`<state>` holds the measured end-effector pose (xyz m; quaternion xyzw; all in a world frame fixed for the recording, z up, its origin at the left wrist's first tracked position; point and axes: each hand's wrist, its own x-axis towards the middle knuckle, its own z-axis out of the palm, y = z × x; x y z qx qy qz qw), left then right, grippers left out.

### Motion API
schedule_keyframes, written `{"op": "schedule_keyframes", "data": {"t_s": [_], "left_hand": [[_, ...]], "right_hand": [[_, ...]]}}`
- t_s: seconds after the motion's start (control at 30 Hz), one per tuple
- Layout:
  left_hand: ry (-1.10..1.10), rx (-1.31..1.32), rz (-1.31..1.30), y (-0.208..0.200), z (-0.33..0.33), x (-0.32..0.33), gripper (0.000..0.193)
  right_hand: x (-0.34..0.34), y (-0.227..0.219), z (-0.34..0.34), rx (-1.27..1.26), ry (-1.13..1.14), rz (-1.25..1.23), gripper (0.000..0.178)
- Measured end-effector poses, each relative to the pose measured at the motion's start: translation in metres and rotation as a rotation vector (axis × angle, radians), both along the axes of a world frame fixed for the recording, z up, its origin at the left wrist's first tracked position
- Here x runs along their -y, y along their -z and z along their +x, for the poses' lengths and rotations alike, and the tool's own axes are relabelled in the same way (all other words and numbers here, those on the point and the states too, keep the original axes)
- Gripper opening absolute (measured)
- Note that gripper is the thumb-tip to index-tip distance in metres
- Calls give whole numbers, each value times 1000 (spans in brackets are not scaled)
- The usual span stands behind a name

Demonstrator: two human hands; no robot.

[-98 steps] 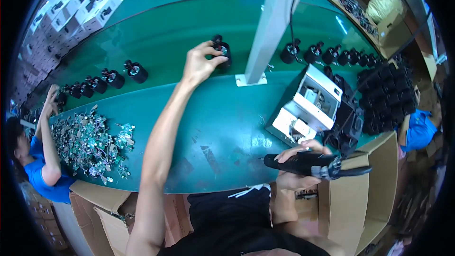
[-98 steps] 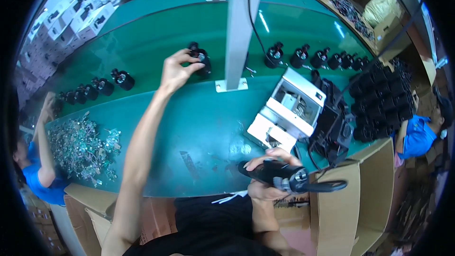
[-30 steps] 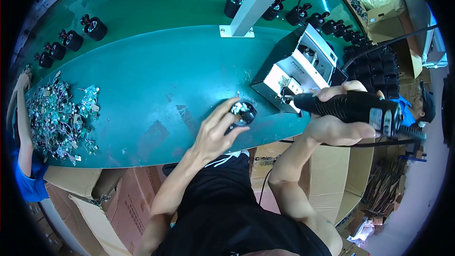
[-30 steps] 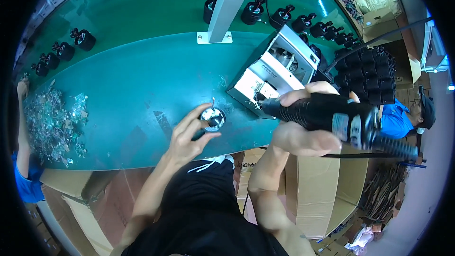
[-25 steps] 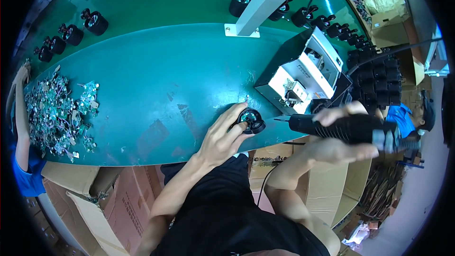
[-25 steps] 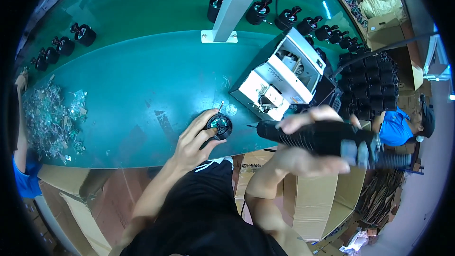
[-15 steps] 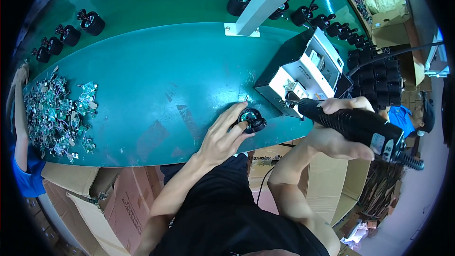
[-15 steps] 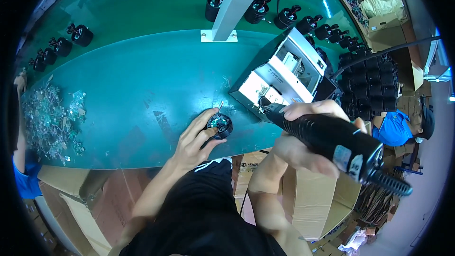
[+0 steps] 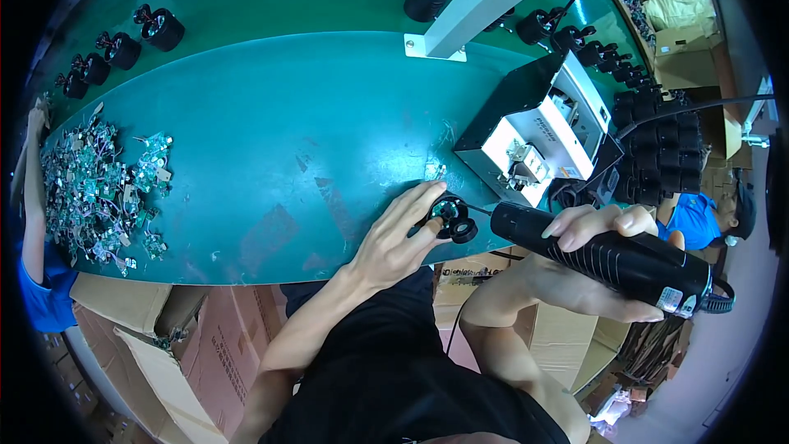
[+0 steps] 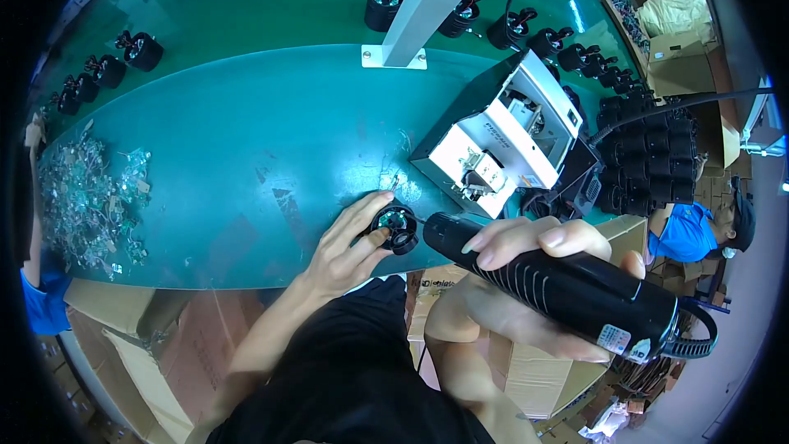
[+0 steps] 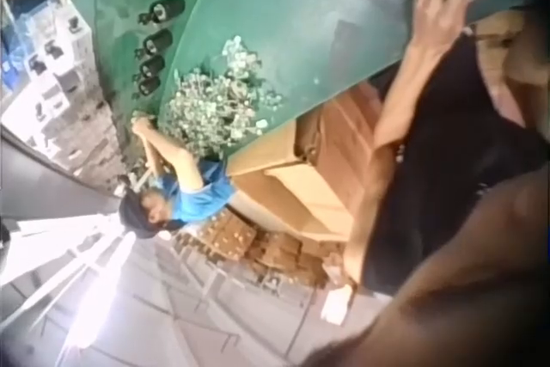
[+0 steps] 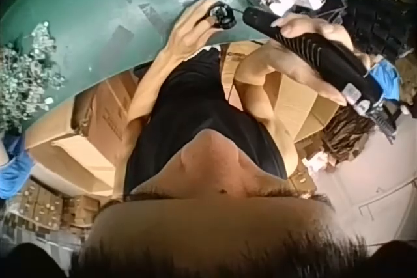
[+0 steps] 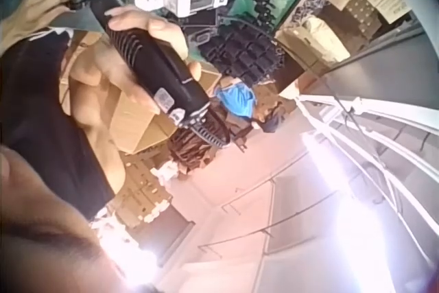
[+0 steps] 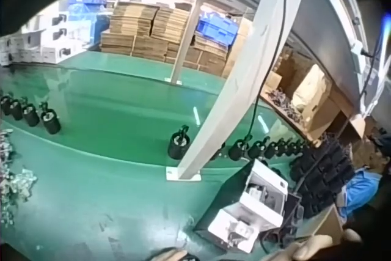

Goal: Assembling circular components using an electric screwdriver on a production floor.

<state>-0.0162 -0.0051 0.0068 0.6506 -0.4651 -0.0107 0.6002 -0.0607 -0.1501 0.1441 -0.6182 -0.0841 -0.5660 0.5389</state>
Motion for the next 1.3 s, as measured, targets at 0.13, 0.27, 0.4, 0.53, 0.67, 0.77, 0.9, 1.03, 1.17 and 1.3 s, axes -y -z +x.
{"op": "schedule_keyframes", "data": {"t_s": [0.13,0.27,0.4,0.53,0.67,0.77,0.9,1.03,1.17,1.3], "left_hand": [[5,13,1,-2,1,2,21],[-7,12,7,0,2,2,22],[-23,1,7,1,2,3,23],[-38,-16,-6,1,2,4,24],[-28,-21,13,-1,2,3,24],[-27,29,61,-9,4,-4,24],[-110,115,127,-12,25,-19,27],[-369,298,149,-38,147,-18,24],[-675,41,339,-31,262,0,21],[-808,298,283,6,282,0,18]], "right_hand": [[-4,3,0,-13,22,53,83],[-8,6,6,-27,22,52,83],[-13,8,15,-49,-23,55,82],[-17,8,23,-84,-142,121,82],[-10,16,30,-74,-175,47,80],[-12,8,25,-42,-110,45,80],[-6,0,4,28,4,74,78],[10,4,-16,21,206,147,75],[8,41,-8,-162,321,223,77],[0,57,-15,-211,296,190,76]]}}
